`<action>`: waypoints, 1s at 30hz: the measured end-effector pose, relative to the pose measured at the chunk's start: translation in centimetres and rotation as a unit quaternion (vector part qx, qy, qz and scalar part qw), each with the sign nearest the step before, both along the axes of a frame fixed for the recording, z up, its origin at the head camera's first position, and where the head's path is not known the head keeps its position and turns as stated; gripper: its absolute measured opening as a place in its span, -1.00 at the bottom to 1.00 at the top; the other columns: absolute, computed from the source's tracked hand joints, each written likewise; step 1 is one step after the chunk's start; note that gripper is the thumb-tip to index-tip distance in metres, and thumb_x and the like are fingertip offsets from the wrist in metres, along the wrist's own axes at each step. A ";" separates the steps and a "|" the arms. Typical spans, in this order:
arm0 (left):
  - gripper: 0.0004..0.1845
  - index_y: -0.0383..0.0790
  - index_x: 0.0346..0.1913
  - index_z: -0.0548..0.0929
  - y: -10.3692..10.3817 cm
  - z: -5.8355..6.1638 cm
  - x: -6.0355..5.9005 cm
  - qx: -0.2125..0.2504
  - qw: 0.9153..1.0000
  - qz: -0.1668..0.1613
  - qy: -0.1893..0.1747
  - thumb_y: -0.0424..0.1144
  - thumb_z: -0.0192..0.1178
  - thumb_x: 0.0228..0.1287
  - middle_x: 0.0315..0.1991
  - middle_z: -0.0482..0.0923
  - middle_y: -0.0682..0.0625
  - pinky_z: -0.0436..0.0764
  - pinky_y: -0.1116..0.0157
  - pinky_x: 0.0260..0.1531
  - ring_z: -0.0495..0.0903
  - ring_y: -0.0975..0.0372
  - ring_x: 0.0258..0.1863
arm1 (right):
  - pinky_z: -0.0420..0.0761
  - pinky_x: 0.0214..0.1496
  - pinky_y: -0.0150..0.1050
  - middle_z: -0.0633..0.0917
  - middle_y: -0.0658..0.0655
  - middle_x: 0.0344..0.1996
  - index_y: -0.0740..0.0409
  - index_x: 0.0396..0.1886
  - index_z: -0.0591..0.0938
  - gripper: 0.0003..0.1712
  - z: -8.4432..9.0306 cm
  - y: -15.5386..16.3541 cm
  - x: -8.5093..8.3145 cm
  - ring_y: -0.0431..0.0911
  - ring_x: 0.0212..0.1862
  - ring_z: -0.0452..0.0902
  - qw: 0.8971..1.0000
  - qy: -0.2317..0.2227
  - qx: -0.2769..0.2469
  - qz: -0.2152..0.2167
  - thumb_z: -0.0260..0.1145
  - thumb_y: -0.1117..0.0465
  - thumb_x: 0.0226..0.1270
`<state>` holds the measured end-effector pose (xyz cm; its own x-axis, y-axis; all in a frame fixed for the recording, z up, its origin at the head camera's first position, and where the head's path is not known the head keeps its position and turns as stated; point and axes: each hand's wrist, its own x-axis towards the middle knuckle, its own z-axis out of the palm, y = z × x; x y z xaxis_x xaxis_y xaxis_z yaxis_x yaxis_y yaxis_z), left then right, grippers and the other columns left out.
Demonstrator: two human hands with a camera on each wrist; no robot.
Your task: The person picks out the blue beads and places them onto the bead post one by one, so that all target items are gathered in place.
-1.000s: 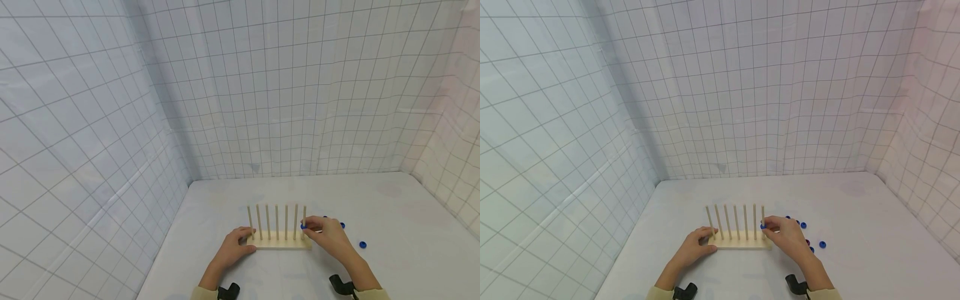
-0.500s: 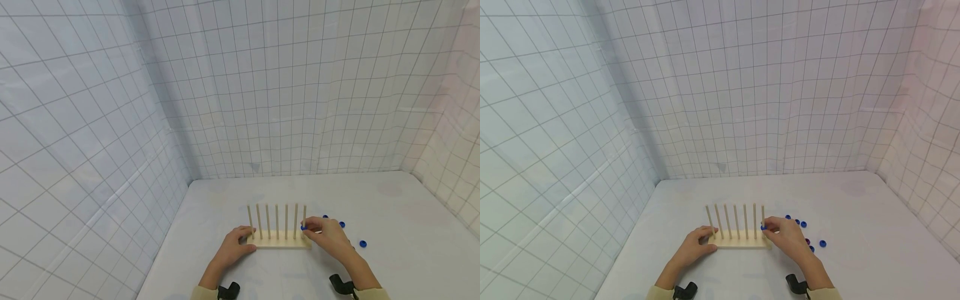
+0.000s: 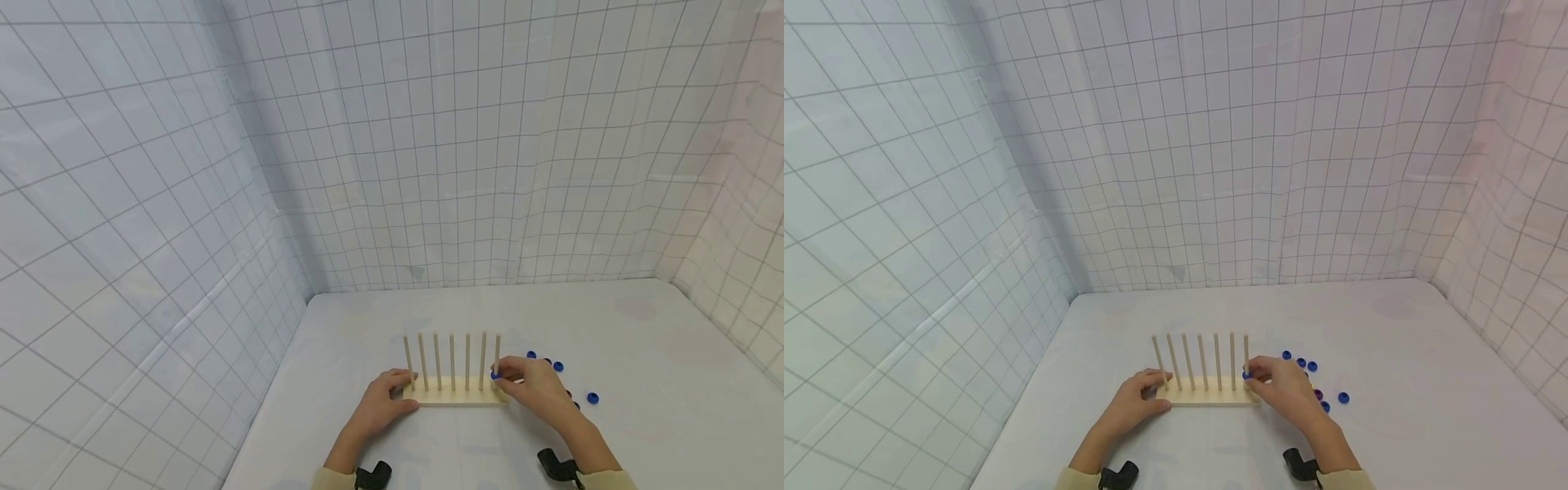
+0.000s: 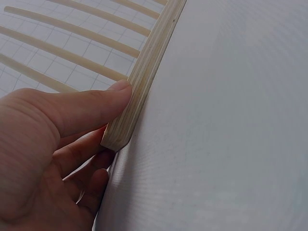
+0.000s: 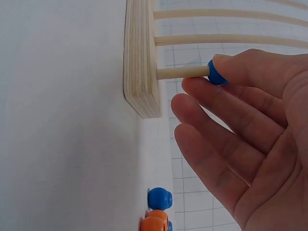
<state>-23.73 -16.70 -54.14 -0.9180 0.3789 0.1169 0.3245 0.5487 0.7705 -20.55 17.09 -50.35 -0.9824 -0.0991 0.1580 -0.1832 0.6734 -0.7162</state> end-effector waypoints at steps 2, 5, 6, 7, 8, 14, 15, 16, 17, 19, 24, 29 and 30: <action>-0.45 -0.07 0.22 0.68 0.0 0.0 0.0 -0.002 1.000 0.001 0.001 -0.02 0.48 0.16 0.22 0.56 0.06 0.44 -0.05 0.25 0.44 0.02 0.31 | 0.68 -0.13 -0.10 0.76 -0.19 -0.32 -0.06 -0.11 0.76 -0.76 -0.1 0.0 0.0 -0.20 -0.20 0.69 1.000 0.000 0.004 0.001 0.51 0.18 0.22; -0.45 -0.06 0.23 0.67 0.0 0.1 -0.1 -0.005 1.000 0.001 0.003 -0.02 0.48 0.16 0.22 0.56 0.07 0.43 -0.04 0.25 0.44 0.04 0.31 | 0.69 -0.15 -0.16 0.76 -0.17 -0.32 -0.07 -0.12 0.76 -0.77 -0.1 -0.1 -0.1 -0.20 -0.21 0.68 1.000 -0.002 0.005 0.001 0.52 0.19 0.21; -0.45 -0.05 0.23 0.67 0.0 0.1 -0.1 -0.006 1.000 0.000 0.004 -0.02 0.48 0.16 0.21 0.56 0.08 0.43 -0.04 0.25 0.44 0.04 0.31 | 0.69 -0.16 -0.18 0.75 -0.17 -0.32 -0.06 -0.12 0.76 -0.76 -0.1 -0.1 -0.1 -0.20 -0.21 0.68 1.000 -0.001 0.005 0.001 0.52 0.19 0.20; -0.45 -0.05 0.23 0.67 0.0 0.2 -0.1 -0.005 1.000 0.000 0.004 -0.03 0.47 0.16 0.21 0.56 0.08 0.43 -0.04 0.25 0.44 0.04 0.31 | 0.69 -0.17 -0.20 0.75 -0.17 -0.33 -0.06 -0.12 0.77 -0.76 -0.1 -0.1 -0.2 -0.20 -0.21 0.67 1.000 0.000 0.006 0.001 0.52 0.20 0.20; -0.45 -0.05 0.23 0.67 0.0 0.2 -0.1 -0.006 1.000 0.000 0.005 -0.02 0.47 0.16 0.21 0.56 0.08 0.44 -0.04 0.25 0.44 0.04 0.31 | 0.69 -0.18 -0.21 0.74 -0.17 -0.33 -0.06 -0.13 0.77 -0.76 -0.1 -0.1 -0.2 -0.20 -0.21 0.67 1.000 -0.001 0.007 0.000 0.52 0.20 0.19; -0.45 -0.05 0.22 0.68 0.1 0.2 0.0 -0.009 1.000 0.002 0.001 -0.02 0.47 0.16 0.21 0.56 0.07 0.44 -0.05 0.24 0.44 0.03 0.30 | 0.64 -0.24 -0.22 0.71 -0.18 -0.38 -0.08 -0.20 0.77 -0.79 -0.4 -0.3 -0.4 -0.22 -0.25 0.61 1.000 -0.006 0.027 -0.008 0.54 0.20 0.15; -0.45 -0.05 0.23 0.68 0.1 0.3 0.0 -0.009 1.000 0.002 0.000 -0.02 0.47 0.16 0.21 0.56 0.07 0.44 -0.05 0.25 0.44 0.03 0.30 | 0.63 -0.26 -0.22 0.70 -0.18 -0.38 -0.08 -0.22 0.77 -0.80 -0.5 -0.3 -0.4 -0.23 -0.26 0.60 0.999 -0.007 0.031 -0.008 0.55 0.20 0.14; -0.45 -0.06 0.23 0.68 0.1 0.3 0.0 -0.009 1.000 0.001 -0.001 -0.02 0.47 0.16 0.21 0.56 0.07 0.44 -0.05 0.25 0.44 0.03 0.30 | 0.61 -0.27 -0.23 0.69 -0.18 -0.39 -0.08 -0.23 0.78 -0.80 -0.5 -0.4 -0.5 -0.23 -0.27 0.58 0.999 -0.009 0.032 -0.009 0.55 0.20 0.13; -0.45 -0.06 0.22 0.68 0.1 0.3 0.0 -0.008 1.000 0.001 -0.001 -0.02 0.48 0.16 0.21 0.56 0.06 0.43 -0.06 0.25 0.44 0.02 0.31 | 0.60 -0.29 -0.24 0.69 -0.18 -0.39 -0.08 -0.24 0.78 -0.81 -0.6 -0.4 -0.5 -0.24 -0.28 0.57 0.999 -0.010 0.034 -0.008 0.56 0.21 0.13; -0.44 -0.07 0.23 0.67 0.1 0.3 0.0 -0.007 1.000 0.001 -0.002 -0.03 0.48 0.16 0.22 0.56 0.06 0.42 -0.06 0.26 0.43 0.03 0.31 | 0.56 -0.32 -0.26 0.68 -0.18 -0.39 -0.10 -0.27 0.78 -0.82 -0.7 -0.4 -0.5 -0.24 -0.29 0.56 0.999 -0.011 0.036 -0.008 0.56 0.21 0.12; -0.44 -0.07 0.24 0.67 0.1 0.2 -0.2 -0.009 1.000 -0.002 0.000 -0.03 0.48 0.16 0.22 0.55 0.06 0.42 -0.05 0.27 0.42 0.03 0.32 | 0.52 -0.38 -0.29 0.66 -0.19 -0.40 -0.13 -0.34 0.77 -0.83 -0.8 -0.5 -0.6 -0.24 -0.31 0.53 0.999 -0.012 0.039 -0.004 0.57 0.23 0.11; -0.42 -0.10 0.25 0.66 0.1 0.2 -0.1 -0.006 1.000 -0.003 0.000 -0.03 0.47 0.17 0.23 0.55 0.05 0.43 -0.03 0.26 0.43 0.04 0.32 | 0.51 -0.39 -0.29 0.65 -0.20 -0.42 -0.15 -0.36 0.77 -0.81 -1.1 -0.5 -0.7 -0.23 -0.32 0.52 0.999 -0.016 0.036 -0.001 0.57 0.24 0.07; -0.42 -0.10 0.25 0.66 0.1 0.2 -0.1 -0.005 1.000 -0.004 0.000 -0.03 0.47 0.17 0.23 0.55 0.05 0.43 -0.04 0.26 0.43 0.03 0.32 | 0.51 -0.38 -0.29 0.64 -0.20 -0.42 -0.16 -0.36 0.77 -0.80 -1.2 -0.5 -0.7 -0.23 -0.32 0.51 0.999 -0.016 0.036 -0.001 0.57 0.24 0.06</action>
